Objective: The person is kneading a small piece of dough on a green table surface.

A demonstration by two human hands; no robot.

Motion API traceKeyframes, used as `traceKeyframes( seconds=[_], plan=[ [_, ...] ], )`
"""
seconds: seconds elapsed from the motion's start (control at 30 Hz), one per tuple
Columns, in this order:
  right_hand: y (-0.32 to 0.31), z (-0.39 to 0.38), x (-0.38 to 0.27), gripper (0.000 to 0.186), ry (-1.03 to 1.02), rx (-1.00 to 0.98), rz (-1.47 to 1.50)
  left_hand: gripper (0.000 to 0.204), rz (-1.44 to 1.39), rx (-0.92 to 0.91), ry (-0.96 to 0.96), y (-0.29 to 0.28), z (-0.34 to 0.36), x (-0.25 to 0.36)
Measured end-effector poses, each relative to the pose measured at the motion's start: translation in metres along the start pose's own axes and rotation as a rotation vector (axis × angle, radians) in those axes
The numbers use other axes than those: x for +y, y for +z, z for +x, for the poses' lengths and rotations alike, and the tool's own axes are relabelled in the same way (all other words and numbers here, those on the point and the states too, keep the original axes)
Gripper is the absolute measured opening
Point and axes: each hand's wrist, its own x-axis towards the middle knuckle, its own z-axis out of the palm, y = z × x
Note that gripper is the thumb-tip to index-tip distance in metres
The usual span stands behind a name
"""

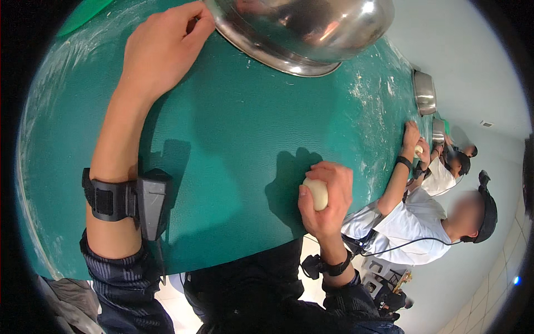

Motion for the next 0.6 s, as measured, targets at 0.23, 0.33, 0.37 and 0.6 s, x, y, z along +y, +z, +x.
traceKeyframes(
  seconds=[0.23,0.33,0.37,0.6],
  plan=[
    [0.008,0.022,-0.002,0.049,-0.024,-0.04,-0.084,0.024,-0.029,-0.019,-0.037,-0.015,0.001,0.023],
    [0.004,0.032,0.002,0.058,-0.026,-0.019,-0.1,0.023,-0.048,-0.043,-0.063,-0.014,0.004,0.03],
    [0.006,0.035,0.001,0.062,-0.028,-0.028,-0.087,0.023,-0.044,-0.03,-0.046,-0.017,0.003,0.028],
    [0.011,0.051,-0.002,0.066,-0.046,-0.059,-0.109,0.022,-0.051,-0.014,-0.05,-0.018,0.001,0.026]
  ],
)
